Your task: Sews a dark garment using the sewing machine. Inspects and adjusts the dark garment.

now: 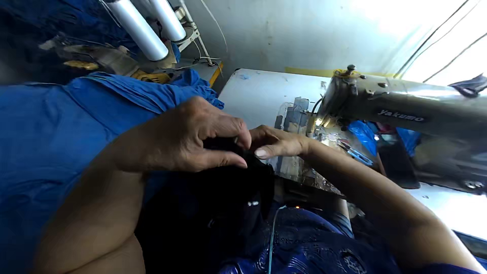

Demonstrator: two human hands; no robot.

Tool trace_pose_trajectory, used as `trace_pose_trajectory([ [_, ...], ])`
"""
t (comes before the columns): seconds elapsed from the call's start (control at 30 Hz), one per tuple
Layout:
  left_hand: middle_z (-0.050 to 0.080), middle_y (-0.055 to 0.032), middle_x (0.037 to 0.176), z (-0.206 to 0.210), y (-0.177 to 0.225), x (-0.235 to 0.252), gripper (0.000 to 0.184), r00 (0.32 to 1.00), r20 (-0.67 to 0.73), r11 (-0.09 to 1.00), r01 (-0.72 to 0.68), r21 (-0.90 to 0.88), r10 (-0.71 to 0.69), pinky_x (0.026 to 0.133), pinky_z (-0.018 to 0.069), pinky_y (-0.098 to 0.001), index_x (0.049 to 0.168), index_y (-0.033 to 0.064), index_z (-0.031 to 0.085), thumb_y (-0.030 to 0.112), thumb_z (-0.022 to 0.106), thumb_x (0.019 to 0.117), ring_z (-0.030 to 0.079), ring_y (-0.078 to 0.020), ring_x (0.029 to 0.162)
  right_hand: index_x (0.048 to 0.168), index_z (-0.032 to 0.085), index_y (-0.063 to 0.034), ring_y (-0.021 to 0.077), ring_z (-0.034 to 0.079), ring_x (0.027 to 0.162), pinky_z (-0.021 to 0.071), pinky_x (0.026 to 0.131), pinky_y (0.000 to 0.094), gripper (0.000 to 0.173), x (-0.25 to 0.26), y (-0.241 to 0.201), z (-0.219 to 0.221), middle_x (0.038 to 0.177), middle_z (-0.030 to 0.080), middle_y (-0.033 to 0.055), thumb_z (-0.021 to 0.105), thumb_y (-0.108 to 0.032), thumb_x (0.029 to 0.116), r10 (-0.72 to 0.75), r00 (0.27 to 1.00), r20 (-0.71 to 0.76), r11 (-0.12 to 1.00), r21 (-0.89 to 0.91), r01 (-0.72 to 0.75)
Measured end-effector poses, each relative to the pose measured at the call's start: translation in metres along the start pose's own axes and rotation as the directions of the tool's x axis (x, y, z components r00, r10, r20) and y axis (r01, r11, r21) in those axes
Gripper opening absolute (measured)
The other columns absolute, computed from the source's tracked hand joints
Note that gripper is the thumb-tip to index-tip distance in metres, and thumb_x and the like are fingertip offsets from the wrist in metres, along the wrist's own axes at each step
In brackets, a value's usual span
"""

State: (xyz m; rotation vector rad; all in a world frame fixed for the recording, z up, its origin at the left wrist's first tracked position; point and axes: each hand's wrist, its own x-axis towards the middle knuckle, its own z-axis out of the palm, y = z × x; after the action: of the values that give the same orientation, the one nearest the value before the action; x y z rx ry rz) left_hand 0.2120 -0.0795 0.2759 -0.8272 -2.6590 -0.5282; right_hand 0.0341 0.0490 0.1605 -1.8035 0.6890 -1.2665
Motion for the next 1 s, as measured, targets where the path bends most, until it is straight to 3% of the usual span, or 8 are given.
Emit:
trace_pose_trajectory([
  [0.07,0.067,0.0037,0.075,-0.027,0.007,-0.004,0.024,0.999,-0.041,0.968,0.038,0.246,-0.029,0.062,0.046,-0.0125,0.089,0.0088,0.074,0.032,0.068,0.0946,0.06,0.003,0.07,0.11,0.064,-0.0087,-0.0065,0.058,0.08,0.0493,0.068,0.0149,0.063,-0.001,-0.007,0.01,0.088,0.063,-0.0119,0.052,-0.069,0.0956,0.032,0.999,-0.035,0.999,-0.026,-0.033],
  [0.17,0.066,-0.009,0.073,-0.048,0.014,-0.006,0.023,0.991,-0.096,0.83,0.13,0.542,-0.092,0.06,0.0465,-0.0352,0.084,0.0041,0.069,0.023,0.064,0.0951,0.063,-0.019,0.067,0.125,0.06,0.0009,-0.0015,0.066,0.1,0.0568,0.09,0.0217,0.042,0.005,-0.024,0.028,0.107,0.071,-0.0043,0.069,-0.029,0.0966,0.049,0.993,-0.109,0.986,-0.153,-0.066],
  [0.4,0.057,-0.0121,0.065,-0.058,-0.011,-0.023,0.05,0.938,-0.103,0.687,0.313,0.656,-0.33,0.053,0.0437,-0.0527,0.091,0.0041,0.064,0.054,0.07,0.0852,0.06,-0.0333,0.059,0.103,0.07,0.0022,0.012,0.066,0.076,0.0557,0.073,0.0339,0.014,0.014,-0.08,-0.048,0.088,0.071,0.0102,0.066,-0.006,0.0918,-0.019,0.898,-0.44,0.541,-0.76,-0.361],
  [0.53,0.066,-0.0296,0.083,-0.067,-0.038,-0.026,0.009,0.733,-0.287,0.469,0.635,0.613,-0.617,0.07,0.0465,-0.0716,0.097,-0.0032,0.067,0.005,0.066,0.0965,0.066,-0.0543,0.083,0.105,0.07,-0.0007,0.0159,0.065,0.073,0.0552,0.072,0.04,0.019,0.026,-0.103,-0.079,0.085,0.07,0.0094,0.07,-0.013,0.0905,0.083,0.842,-0.533,0.465,-0.726,-0.506],
  [0.73,0.06,-0.039,0.114,0.0,-0.109,-0.021,0.037,0.305,-0.554,0.316,0.945,0.078,-0.774,0.093,0.0441,-0.0717,0.119,-0.015,0.054,0.018,0.06,0.1024,0.059,-0.0571,0.111,0.11,0.065,0.005,0.0246,0.067,0.07,0.056,0.068,0.0451,0.025,0.042,-0.019,-0.05,0.079,0.068,0.0147,0.068,-0.008,0.0886,0.025,0.668,-0.744,0.574,-0.536,-0.619],
  [0.87,0.068,-0.0215,0.099,0.107,-0.109,-0.026,0.031,0.386,-0.311,0.489,0.771,-0.409,-0.868,0.089,0.053,-0.0431,0.111,-0.0144,0.064,0.014,0.052,0.1068,0.066,-0.0249,0.093,0.111,0.062,0.0081,0.0266,0.069,0.076,0.0581,0.071,0.0432,0.022,0.031,0.057,-0.005,0.088,0.069,0.0191,0.066,-0.006,0.0955,-0.122,0.645,-0.754,0.703,-0.525,-0.48],
  [0.97,0.065,0.0017,0.091,0.147,-0.097,-0.029,0.033,0.09,-0.009,0.027,0.193,-0.981,-0.996,0.072,0.055,-0.0241,0.115,0.0115,0.058,0.026,0.028,0.1125,0.063,-0.0042,0.08,0.129,0.063,0.0038,0.0303,0.07,0.105,0.0584,0.091,0.0473,0.036,0.012,0.097,0.037,0.119,0.068,0.0198,0.067,-0.013,0.0973,-0.032,0.775,-0.631,0.665,-0.592,-0.455],
  [1.0,0.066,0.004,0.088,0.148,-0.102,-0.037,0.038,0.1,0.012,-0.012,-0.001,-1.0,-0.995,0.07,0.0562,-0.0243,0.11,0.0165,0.058,0.031,0.023,0.1127,0.065,-0.0036,0.079,0.133,0.063,0.0025,0.0318,0.068,0.111,0.0567,0.094,0.0484,0.042,0.004,0.103,0.044,0.126,0.066,0.02,0.066,-0.022,0.0992,0.013,0.833,-0.553,0.614,-0.653,-0.443],
])
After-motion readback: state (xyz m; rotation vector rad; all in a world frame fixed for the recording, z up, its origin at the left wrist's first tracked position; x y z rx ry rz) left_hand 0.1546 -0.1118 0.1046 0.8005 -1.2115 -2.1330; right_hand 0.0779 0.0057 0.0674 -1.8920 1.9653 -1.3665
